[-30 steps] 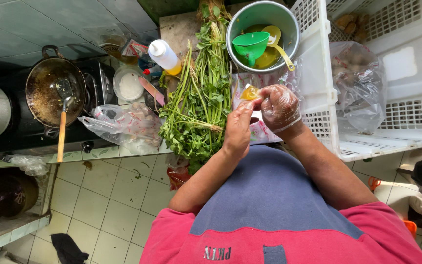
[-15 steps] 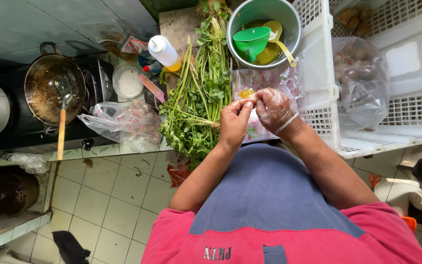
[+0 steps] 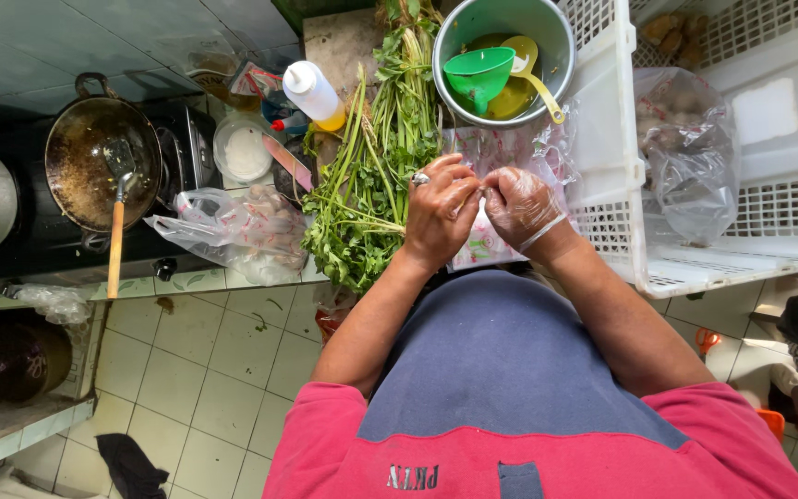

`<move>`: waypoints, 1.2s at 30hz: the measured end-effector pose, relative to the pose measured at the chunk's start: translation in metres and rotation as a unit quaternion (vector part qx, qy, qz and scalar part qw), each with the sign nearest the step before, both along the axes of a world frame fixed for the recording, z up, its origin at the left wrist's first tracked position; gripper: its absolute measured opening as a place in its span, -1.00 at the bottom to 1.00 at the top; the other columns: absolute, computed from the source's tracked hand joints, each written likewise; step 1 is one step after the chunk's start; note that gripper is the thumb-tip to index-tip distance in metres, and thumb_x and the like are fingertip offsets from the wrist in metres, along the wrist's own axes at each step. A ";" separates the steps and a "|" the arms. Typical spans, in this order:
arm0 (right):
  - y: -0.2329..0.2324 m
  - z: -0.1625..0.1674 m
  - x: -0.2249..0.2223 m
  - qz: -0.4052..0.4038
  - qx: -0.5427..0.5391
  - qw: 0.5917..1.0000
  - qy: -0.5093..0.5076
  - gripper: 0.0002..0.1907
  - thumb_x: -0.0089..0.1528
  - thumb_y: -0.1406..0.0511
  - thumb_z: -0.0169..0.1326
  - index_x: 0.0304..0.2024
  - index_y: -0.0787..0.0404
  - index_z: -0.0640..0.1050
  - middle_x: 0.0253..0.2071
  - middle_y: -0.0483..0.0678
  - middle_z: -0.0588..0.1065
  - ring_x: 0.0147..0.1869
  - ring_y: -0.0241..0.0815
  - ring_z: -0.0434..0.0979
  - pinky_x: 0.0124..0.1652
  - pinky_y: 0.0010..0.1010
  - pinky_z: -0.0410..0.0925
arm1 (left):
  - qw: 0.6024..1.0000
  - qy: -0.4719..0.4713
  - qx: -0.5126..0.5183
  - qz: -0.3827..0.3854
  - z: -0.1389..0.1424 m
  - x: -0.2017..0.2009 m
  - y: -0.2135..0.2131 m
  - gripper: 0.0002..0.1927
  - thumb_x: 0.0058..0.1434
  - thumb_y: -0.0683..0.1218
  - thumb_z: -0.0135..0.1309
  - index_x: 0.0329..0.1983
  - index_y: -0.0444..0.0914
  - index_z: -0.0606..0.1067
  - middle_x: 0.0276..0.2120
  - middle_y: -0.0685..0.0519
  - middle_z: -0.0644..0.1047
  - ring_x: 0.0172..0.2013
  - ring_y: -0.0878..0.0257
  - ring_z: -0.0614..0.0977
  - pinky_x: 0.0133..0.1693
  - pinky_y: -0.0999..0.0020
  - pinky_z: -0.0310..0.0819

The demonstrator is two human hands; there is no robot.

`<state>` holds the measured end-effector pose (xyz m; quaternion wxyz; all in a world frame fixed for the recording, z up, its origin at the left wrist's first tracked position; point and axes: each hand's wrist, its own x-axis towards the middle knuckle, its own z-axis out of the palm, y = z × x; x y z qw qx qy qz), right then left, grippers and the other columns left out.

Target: The person packs round meatballs from a plastic crate into a clear plastic bag and ties it closed. They then use a green funnel and a ladle to pour yellow liquid from a metal bowl into small plastic bags, and twist and tie each filled bag closed by hand.

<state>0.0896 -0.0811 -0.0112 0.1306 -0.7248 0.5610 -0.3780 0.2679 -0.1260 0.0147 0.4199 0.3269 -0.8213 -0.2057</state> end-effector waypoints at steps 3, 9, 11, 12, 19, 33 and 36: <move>0.005 0.006 0.007 -0.024 -0.011 0.998 -0.058 -0.85 0.27 0.43 0.15 -0.11 0.25 0.51 -0.20 0.12 0.57 -0.11 0.13 0.60 -0.10 -0.14 0.45 | 0.985 0.133 0.105 0.019 -0.012 -0.008 0.005 -0.89 0.21 -0.24 0.22 -0.19 -0.29 0.62 -0.16 -0.05 0.61 0.15 -0.04 0.58 0.20 0.09 0.46; 0.008 0.010 0.015 -0.041 -0.050 0.984 -0.166 -0.79 0.28 0.50 0.21 -0.07 0.30 0.48 -0.17 0.08 0.58 -0.17 -0.09 0.66 -0.14 -0.34 0.51 | 0.952 0.231 0.200 0.017 -0.031 -0.018 0.019 -0.89 0.24 -0.25 0.23 -0.17 -0.32 0.62 -0.11 -0.04 0.62 0.15 0.03 0.58 0.23 0.15 0.45; 0.009 0.011 0.016 -0.043 -0.045 0.982 -0.177 -0.79 0.29 0.51 0.20 -0.07 0.30 0.48 -0.17 0.08 0.58 -0.17 -0.11 0.66 -0.13 -0.37 0.52 | 0.951 0.235 0.199 0.022 -0.033 -0.019 0.021 -0.89 0.25 -0.24 0.23 -0.16 -0.30 0.62 -0.11 -0.03 0.62 0.14 0.05 0.59 0.22 0.16 0.46; 0.009 0.012 0.016 -0.040 -0.050 0.984 -0.167 -0.79 0.29 0.51 0.20 -0.07 0.31 0.47 -0.17 0.08 0.58 -0.17 -0.10 0.66 -0.13 -0.37 0.52 | 0.951 0.235 0.200 0.024 -0.033 -0.019 0.022 -0.88 0.25 -0.23 0.24 -0.15 -0.30 0.62 -0.11 -0.02 0.63 0.13 0.07 0.60 0.22 0.17 0.46; 0.012 0.014 0.014 -0.026 -0.053 0.988 -0.144 -0.80 0.28 0.50 0.19 -0.09 0.31 0.46 -0.19 0.07 0.58 -0.19 -0.10 0.68 -0.17 -0.36 0.52 | 0.950 0.227 0.213 0.025 -0.030 -0.018 0.024 -0.91 0.27 -0.22 0.23 -0.17 -0.29 0.60 -0.11 -0.01 0.65 0.25 0.00 0.54 0.32 0.10 0.38; 0.016 0.032 -0.001 0.001 0.027 0.995 -0.100 -0.73 0.23 0.41 0.26 -0.14 0.32 0.43 -0.33 0.08 0.53 -0.31 0.02 0.61 -0.29 -0.23 0.47 | 0.835 0.275 0.450 -0.157 -0.053 -0.008 0.020 -0.93 0.37 -0.23 0.13 -0.27 -0.25 0.54 0.31 -0.09 0.44 0.53 0.02 0.18 0.49 0.09 -0.06; 0.015 0.034 -0.003 0.006 0.031 0.992 -0.118 -0.79 0.24 0.43 0.24 -0.15 0.27 0.45 -0.28 0.06 0.55 -0.25 0.03 0.63 -0.22 -0.23 0.48 | 0.673 0.429 0.566 -0.209 -0.062 -0.011 0.021 -0.94 0.37 -0.25 0.08 -0.20 -0.27 0.56 0.33 -0.05 0.40 0.48 0.16 0.21 0.46 0.12 -0.02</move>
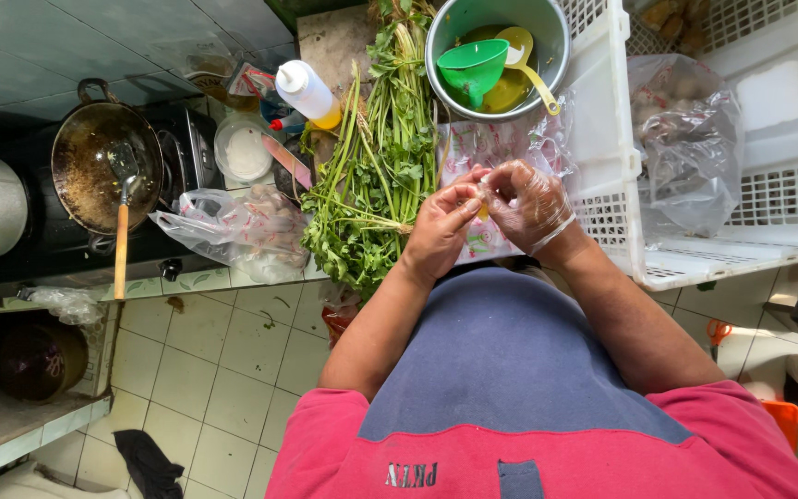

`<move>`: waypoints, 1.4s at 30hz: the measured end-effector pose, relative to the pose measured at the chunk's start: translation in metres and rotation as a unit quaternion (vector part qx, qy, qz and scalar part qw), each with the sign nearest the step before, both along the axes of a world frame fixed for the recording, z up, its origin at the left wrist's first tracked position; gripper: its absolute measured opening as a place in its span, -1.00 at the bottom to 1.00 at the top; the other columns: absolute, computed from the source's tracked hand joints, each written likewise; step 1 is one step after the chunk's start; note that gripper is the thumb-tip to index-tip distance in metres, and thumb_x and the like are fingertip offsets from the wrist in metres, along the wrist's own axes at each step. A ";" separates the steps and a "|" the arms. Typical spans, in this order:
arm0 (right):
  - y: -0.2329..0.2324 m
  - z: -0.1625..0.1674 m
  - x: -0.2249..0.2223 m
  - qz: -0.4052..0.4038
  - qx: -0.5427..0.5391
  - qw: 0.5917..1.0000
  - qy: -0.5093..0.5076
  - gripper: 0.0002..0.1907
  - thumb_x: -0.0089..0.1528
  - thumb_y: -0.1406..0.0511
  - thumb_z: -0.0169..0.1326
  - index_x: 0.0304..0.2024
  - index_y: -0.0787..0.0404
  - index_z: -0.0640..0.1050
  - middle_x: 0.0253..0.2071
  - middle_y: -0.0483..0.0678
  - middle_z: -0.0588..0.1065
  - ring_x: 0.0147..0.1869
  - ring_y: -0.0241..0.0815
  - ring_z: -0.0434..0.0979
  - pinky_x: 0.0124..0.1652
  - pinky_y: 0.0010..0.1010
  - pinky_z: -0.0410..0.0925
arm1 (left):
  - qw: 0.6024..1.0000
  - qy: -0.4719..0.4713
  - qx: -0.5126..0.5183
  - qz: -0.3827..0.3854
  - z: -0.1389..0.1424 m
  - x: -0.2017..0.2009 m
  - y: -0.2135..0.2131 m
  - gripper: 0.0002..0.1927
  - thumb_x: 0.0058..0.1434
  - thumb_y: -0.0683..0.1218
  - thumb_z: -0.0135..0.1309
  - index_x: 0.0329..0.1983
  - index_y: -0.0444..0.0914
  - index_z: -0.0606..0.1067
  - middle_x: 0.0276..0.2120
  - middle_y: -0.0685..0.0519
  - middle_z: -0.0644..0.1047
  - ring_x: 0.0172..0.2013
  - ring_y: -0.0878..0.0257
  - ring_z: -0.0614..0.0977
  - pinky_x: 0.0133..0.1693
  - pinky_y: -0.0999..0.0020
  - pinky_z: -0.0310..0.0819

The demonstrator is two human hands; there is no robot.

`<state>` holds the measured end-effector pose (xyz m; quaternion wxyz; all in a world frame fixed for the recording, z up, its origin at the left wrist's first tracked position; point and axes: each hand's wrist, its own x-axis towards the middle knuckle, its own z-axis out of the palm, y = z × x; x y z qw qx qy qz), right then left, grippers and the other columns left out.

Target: The person packs round meatballs from a plastic crate into a clear plastic bag and ties it closed. They then use a green funnel and a ladle to pour yellow liquid from a metal bowl into small plastic bags, and twist and tie each filled bag closed by hand.

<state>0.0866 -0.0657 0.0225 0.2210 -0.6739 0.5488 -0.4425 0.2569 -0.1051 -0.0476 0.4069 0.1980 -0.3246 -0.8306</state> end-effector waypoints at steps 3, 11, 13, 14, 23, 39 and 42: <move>-0.001 0.000 0.003 -0.006 -0.087 0.995 0.038 -0.82 0.23 0.49 0.21 -0.17 0.22 0.50 -0.21 0.05 0.58 -0.11 0.08 0.63 -0.11 -0.19 0.48 | 0.994 0.094 0.054 0.005 -0.008 -0.006 0.003 -0.91 0.41 -0.28 0.06 -0.16 -0.30 0.57 0.32 -0.09 0.42 0.39 0.10 0.34 0.47 0.13 0.03; 0.005 0.007 0.022 -0.033 -0.105 0.993 0.040 -0.76 0.22 0.46 0.26 -0.08 0.26 0.54 -0.15 0.08 0.57 -0.07 0.11 0.60 -0.08 -0.17 0.46 | 0.995 0.049 0.023 0.078 -0.003 -0.009 0.004 -0.90 0.42 -0.28 0.05 -0.16 -0.32 0.58 0.34 -0.12 0.40 0.33 0.13 0.38 0.42 0.14 0.13; 0.005 0.010 0.022 -0.029 -0.093 0.994 0.040 -0.79 0.24 0.46 0.26 -0.10 0.25 0.53 -0.15 0.07 0.57 -0.07 0.10 0.61 -0.08 -0.19 0.46 | 0.996 -0.001 -0.036 0.081 0.002 -0.003 0.004 -0.92 0.40 -0.27 0.06 -0.17 -0.32 0.58 0.36 -0.12 0.40 0.38 0.16 0.35 0.43 0.18 0.12; 0.005 0.010 0.021 -0.028 -0.087 0.995 0.040 -0.80 0.26 0.46 0.26 -0.11 0.24 0.53 -0.15 0.06 0.57 -0.07 0.10 0.62 -0.08 -0.19 0.46 | 0.993 -0.033 -0.073 0.088 0.004 -0.001 0.004 -0.93 0.39 -0.27 0.08 -0.16 -0.32 0.58 0.37 -0.14 0.39 0.42 0.18 0.32 0.44 0.21 0.10; 0.005 0.009 0.031 -0.049 -0.151 0.981 0.107 -0.79 0.19 0.46 0.28 -0.19 0.24 0.50 -0.23 0.08 0.55 -0.16 0.13 0.60 -0.15 -0.15 0.46 | 0.982 -0.077 -0.028 0.169 0.004 -0.006 0.017 -0.85 0.37 -0.26 0.12 -0.05 -0.41 0.61 0.24 -0.20 0.51 0.25 0.14 0.50 0.29 0.25 0.36; -0.002 0.029 0.056 -0.011 -0.161 0.979 0.126 -0.81 0.17 0.46 0.19 -0.27 0.26 0.42 -0.31 0.12 0.45 -0.23 0.19 0.50 -0.22 -0.09 0.39 | 0.977 -0.022 0.040 0.206 0.016 -0.005 0.019 -0.83 0.44 -0.20 0.01 -0.03 -0.43 0.50 -0.13 -0.03 0.59 -0.13 0.31 0.59 0.01 0.41 0.48; -0.004 0.030 0.061 -0.016 -0.143 0.982 0.122 -0.81 0.17 0.46 0.21 -0.30 0.25 0.42 -0.36 0.09 0.44 -0.27 0.16 0.50 -0.26 -0.08 0.38 | 0.972 -0.035 0.032 0.231 0.021 0.000 0.017 -0.86 0.41 -0.21 0.01 -0.11 -0.43 0.49 -0.09 0.02 0.61 -0.12 0.35 0.61 0.04 0.46 0.51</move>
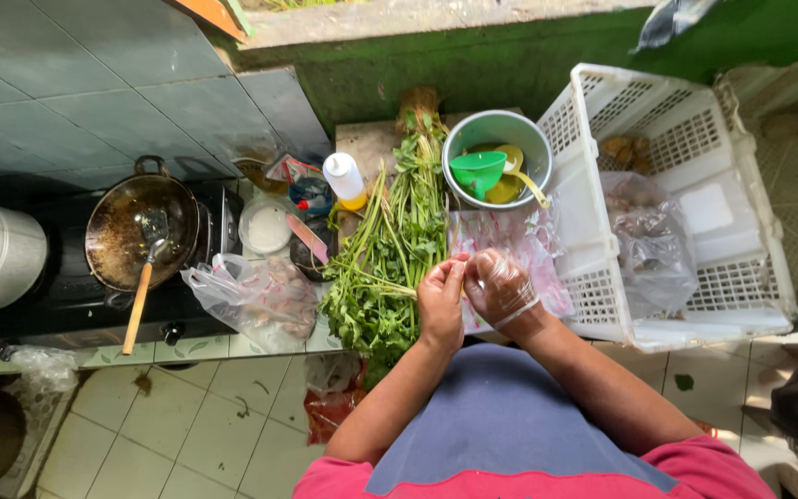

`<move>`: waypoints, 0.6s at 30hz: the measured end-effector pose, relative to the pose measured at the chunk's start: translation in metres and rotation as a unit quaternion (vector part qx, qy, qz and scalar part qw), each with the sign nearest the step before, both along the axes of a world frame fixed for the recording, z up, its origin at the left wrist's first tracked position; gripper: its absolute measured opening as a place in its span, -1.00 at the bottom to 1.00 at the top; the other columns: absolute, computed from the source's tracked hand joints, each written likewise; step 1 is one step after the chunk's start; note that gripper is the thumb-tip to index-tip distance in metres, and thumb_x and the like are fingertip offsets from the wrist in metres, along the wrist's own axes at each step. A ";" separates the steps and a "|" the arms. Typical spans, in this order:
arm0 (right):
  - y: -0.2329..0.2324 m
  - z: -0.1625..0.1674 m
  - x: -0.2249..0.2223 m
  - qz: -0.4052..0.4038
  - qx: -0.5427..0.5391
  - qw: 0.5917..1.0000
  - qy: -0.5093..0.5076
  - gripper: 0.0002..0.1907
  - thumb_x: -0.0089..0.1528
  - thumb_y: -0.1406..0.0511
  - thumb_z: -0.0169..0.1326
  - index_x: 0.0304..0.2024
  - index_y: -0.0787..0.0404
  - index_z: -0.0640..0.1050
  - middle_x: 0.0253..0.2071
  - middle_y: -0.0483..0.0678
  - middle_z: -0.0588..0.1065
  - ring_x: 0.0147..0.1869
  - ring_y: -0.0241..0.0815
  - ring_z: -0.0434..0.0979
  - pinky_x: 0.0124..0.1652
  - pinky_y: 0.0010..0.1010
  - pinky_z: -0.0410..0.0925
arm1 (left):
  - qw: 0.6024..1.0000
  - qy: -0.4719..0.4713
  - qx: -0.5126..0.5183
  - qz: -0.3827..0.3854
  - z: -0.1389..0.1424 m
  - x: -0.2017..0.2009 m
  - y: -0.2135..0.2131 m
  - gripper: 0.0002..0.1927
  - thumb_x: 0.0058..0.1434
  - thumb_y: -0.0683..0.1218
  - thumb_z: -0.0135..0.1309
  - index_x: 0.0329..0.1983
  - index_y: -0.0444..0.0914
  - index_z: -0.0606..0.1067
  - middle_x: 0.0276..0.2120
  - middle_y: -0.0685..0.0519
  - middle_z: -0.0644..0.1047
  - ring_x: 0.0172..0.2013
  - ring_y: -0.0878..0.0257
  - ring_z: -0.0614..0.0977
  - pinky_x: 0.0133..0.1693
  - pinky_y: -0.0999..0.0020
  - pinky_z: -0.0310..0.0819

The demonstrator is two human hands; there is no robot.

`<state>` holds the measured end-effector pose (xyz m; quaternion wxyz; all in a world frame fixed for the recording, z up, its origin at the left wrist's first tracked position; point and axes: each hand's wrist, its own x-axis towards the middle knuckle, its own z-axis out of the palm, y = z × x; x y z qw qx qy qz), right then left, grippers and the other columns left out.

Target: The person packs round meatballs from a plastic crate into a clear plastic bag and ties it closed. They then use a green funnel and a ladle to pour yellow liquid from a metal bowl into small plastic bags, and twist and tie each filled bag closed by hand.

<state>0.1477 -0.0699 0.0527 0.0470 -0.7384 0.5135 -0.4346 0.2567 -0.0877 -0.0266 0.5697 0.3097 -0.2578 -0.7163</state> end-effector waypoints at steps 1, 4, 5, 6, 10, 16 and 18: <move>-0.001 0.000 0.002 -0.002 0.005 1.000 0.001 -0.81 0.17 0.46 0.21 -0.30 0.24 0.42 -0.37 0.09 0.44 -0.28 0.16 0.50 -0.27 -0.08 0.38 | 1.000 -0.002 -0.002 0.004 0.001 0.002 -0.001 -0.86 0.41 -0.21 0.02 -0.11 -0.43 0.50 -0.12 0.00 0.61 -0.14 0.34 0.61 0.02 0.45 0.51; -0.003 -0.002 0.008 -0.002 0.017 1.000 0.011 -0.80 0.15 0.44 0.20 -0.32 0.26 0.41 -0.39 0.10 0.43 -0.32 0.17 0.49 -0.31 -0.06 0.37 | 1.000 -0.011 0.000 0.013 -0.001 0.007 -0.002 -0.86 0.42 -0.21 0.03 -0.10 -0.42 0.52 -0.17 -0.02 0.61 -0.18 0.33 0.60 -0.04 0.45 0.51; -0.004 -0.002 0.010 0.000 0.021 1.000 0.015 -0.80 0.14 0.44 0.20 -0.33 0.26 0.40 -0.40 0.10 0.42 -0.33 0.18 0.48 -0.32 -0.06 0.36 | 1.000 -0.014 0.001 0.013 -0.002 0.009 -0.003 -0.86 0.42 -0.20 0.03 -0.11 -0.42 0.51 -0.18 -0.03 0.61 -0.19 0.33 0.61 -0.05 0.45 0.52; -0.006 -0.003 0.012 -0.002 0.031 0.999 0.018 -0.79 0.14 0.43 0.21 -0.34 0.26 0.39 -0.41 0.11 0.42 -0.33 0.18 0.49 -0.33 -0.06 0.36 | 1.000 -0.018 0.003 0.012 -0.005 0.011 -0.002 -0.86 0.42 -0.20 0.02 -0.11 -0.42 0.51 -0.19 -0.03 0.61 -0.20 0.33 0.61 -0.06 0.45 0.52; -0.011 0.001 0.015 0.032 0.055 0.998 0.014 -0.79 0.14 0.41 0.21 -0.35 0.23 0.39 -0.44 0.10 0.42 -0.37 0.16 0.50 -0.37 -0.10 0.37 | 1.000 -0.023 -0.020 0.005 -0.015 0.019 -0.004 -0.91 0.45 -0.21 0.02 -0.11 -0.38 0.48 -0.22 0.00 0.59 -0.23 0.35 0.58 -0.09 0.45 0.51; -0.012 0.015 0.010 0.126 0.064 0.987 0.076 -0.83 0.14 0.42 0.16 -0.27 0.26 0.42 -0.42 0.10 0.46 -0.36 0.18 0.52 -0.38 -0.10 0.38 | 0.989 -0.032 -0.072 -0.122 -0.020 0.040 -0.017 -0.83 0.41 -0.25 -0.04 0.04 -0.31 0.44 -0.17 0.00 0.60 -0.17 0.34 0.61 -0.05 0.45 0.50; -0.015 0.020 0.008 0.140 0.084 0.982 0.100 -0.83 0.14 0.42 0.16 -0.26 0.25 0.43 -0.40 0.11 0.46 -0.34 0.18 0.53 -0.36 -0.09 0.39 | 0.979 -0.011 -0.102 -0.178 -0.016 0.045 -0.019 -0.88 0.51 -0.28 -0.04 0.04 -0.42 0.46 -0.11 -0.04 0.59 -0.12 0.31 0.59 -0.01 0.41 0.49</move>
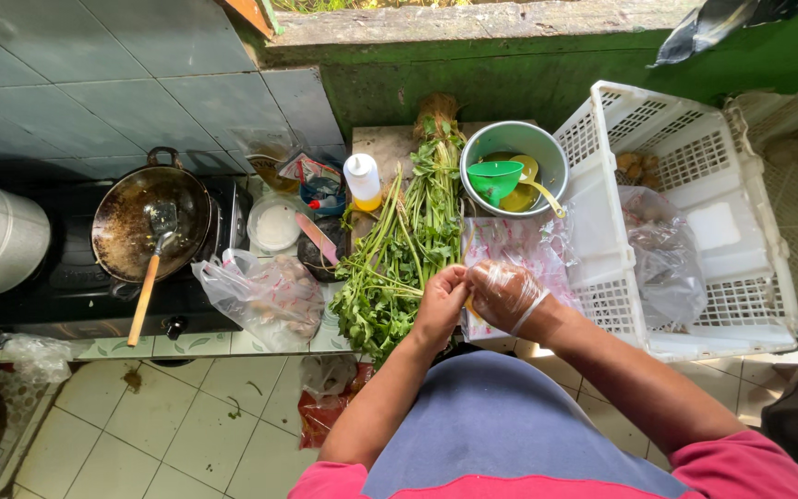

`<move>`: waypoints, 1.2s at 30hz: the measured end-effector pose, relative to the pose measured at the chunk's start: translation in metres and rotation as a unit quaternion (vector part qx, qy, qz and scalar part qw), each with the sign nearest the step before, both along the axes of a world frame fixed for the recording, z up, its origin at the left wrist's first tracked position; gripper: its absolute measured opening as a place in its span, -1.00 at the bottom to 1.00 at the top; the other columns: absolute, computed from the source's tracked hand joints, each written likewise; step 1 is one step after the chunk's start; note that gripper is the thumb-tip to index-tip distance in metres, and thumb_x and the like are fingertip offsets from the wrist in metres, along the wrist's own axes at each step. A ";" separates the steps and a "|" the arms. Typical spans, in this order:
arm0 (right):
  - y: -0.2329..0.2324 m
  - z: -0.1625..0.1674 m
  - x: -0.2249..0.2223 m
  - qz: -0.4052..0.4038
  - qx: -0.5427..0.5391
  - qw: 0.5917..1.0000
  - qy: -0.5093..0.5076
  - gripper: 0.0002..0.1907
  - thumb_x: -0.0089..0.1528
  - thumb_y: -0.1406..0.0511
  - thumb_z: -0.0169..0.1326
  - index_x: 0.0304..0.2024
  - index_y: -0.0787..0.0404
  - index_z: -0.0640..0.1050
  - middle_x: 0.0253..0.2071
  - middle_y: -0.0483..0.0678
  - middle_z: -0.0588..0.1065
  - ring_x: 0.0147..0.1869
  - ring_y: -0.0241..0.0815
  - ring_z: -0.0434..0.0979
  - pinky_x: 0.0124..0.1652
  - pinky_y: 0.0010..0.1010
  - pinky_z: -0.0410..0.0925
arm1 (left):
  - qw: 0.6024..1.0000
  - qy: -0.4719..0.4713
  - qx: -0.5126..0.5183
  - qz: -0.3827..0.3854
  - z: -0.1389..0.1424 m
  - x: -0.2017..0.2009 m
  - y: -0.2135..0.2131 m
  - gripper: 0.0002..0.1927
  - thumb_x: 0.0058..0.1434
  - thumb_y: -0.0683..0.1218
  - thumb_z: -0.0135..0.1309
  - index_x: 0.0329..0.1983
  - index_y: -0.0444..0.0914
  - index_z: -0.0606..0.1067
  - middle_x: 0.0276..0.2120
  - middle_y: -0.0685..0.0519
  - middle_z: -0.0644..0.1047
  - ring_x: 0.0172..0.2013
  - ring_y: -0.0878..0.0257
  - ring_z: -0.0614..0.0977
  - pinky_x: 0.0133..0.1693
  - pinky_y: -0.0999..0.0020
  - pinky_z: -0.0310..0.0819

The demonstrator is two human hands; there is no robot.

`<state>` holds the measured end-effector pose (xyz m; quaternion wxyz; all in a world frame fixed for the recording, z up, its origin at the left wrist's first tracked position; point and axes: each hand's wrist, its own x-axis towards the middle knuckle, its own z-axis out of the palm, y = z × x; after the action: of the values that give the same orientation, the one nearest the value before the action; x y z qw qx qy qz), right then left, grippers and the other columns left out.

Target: The person packs round meatballs from a plastic crate into a clear plastic bag and ties it closed. They then use a green funnel and a ladle to pour yellow liquid from a metal bowl into small plastic bags, and twist and tie each filled bag closed by hand.

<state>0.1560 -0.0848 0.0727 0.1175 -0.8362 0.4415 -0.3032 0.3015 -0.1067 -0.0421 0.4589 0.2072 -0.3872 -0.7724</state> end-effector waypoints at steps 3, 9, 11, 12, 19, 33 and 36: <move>-0.006 0.001 -0.006 0.012 0.025 0.999 0.035 -0.84 0.14 0.43 0.15 -0.27 0.23 0.44 -0.37 0.11 0.46 -0.29 0.16 0.53 -0.31 -0.09 0.41 | 0.990 0.082 0.110 -0.044 0.006 -0.002 0.012 -0.81 0.42 -0.24 -0.09 0.05 -0.31 0.45 -0.07 0.02 0.59 -0.09 0.34 0.62 0.04 0.41 0.53; -0.024 -0.068 -0.001 -0.162 -0.095 0.970 -0.152 -0.81 0.24 0.37 0.22 -0.17 0.23 0.46 -0.24 0.06 0.41 -0.29 -0.02 0.44 -0.27 -0.24 0.37 | 0.975 0.087 0.152 0.134 -0.011 -0.055 -0.008 -0.83 0.48 -0.19 -0.07 0.01 -0.33 0.51 -0.11 0.00 0.59 -0.12 0.25 0.59 -0.03 0.35 0.51; -0.060 -0.103 0.002 -0.323 -0.116 0.919 -0.193 -0.87 0.37 0.32 0.17 -0.14 0.20 0.47 -0.23 -0.01 0.46 -0.20 -0.13 0.47 -0.19 -0.29 0.40 | 0.955 -0.068 0.099 0.271 -0.020 -0.087 -0.046 -0.82 0.47 -0.17 -0.09 -0.01 -0.32 0.50 -0.19 0.10 0.55 -0.18 0.36 0.55 -0.09 0.44 0.48; -0.084 -0.116 0.000 -0.369 -0.135 0.877 -0.277 -0.86 0.41 0.30 0.15 -0.16 0.22 0.48 -0.27 -0.06 0.47 -0.23 -0.24 0.49 -0.20 -0.35 0.42 | 0.946 -0.114 0.041 0.301 -0.024 -0.094 -0.063 -0.80 0.48 -0.17 -0.09 0.04 -0.33 0.51 -0.28 0.10 0.50 -0.28 0.35 0.49 -0.17 0.43 0.46; -0.066 -0.135 -0.069 -0.361 0.032 0.864 -0.351 -0.87 0.38 0.34 0.17 -0.17 0.22 0.46 -0.33 -0.12 0.47 -0.32 -0.33 0.46 -0.26 -0.46 0.40 | 0.952 -0.108 -0.060 0.281 -0.029 -0.029 -0.109 -0.80 0.47 -0.19 -0.09 0.07 -0.36 0.46 -0.11 0.00 0.59 -0.08 0.26 0.64 0.06 0.39 0.59; -0.093 -0.145 -0.038 -0.267 0.052 0.955 0.116 -0.70 0.16 0.26 0.27 -0.07 0.20 0.59 -0.24 0.19 0.53 -0.16 0.25 0.55 -0.21 0.01 0.41 | 0.845 -0.400 -0.272 0.226 -0.017 -0.018 -0.056 -0.82 0.26 -0.27 0.09 -0.08 -0.38 0.57 -0.10 -0.14 0.61 -0.06 0.02 0.66 0.05 0.22 0.55; -0.095 -0.142 -0.045 -0.268 0.090 0.955 0.092 -0.86 0.25 0.29 0.22 -0.15 0.17 0.59 -0.24 0.15 0.54 -0.13 0.19 0.57 -0.13 -0.02 0.43 | 0.842 -0.407 -0.270 0.227 -0.014 -0.015 -0.053 -0.82 0.27 -0.26 0.09 -0.08 -0.37 0.57 -0.11 -0.13 0.61 -0.07 0.00 0.66 0.05 0.21 0.54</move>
<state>0.1110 -0.1798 -0.0697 0.0652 -0.6972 0.6840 -0.2046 0.2868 -0.1598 -0.0563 0.4603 0.4531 -0.6747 -0.3572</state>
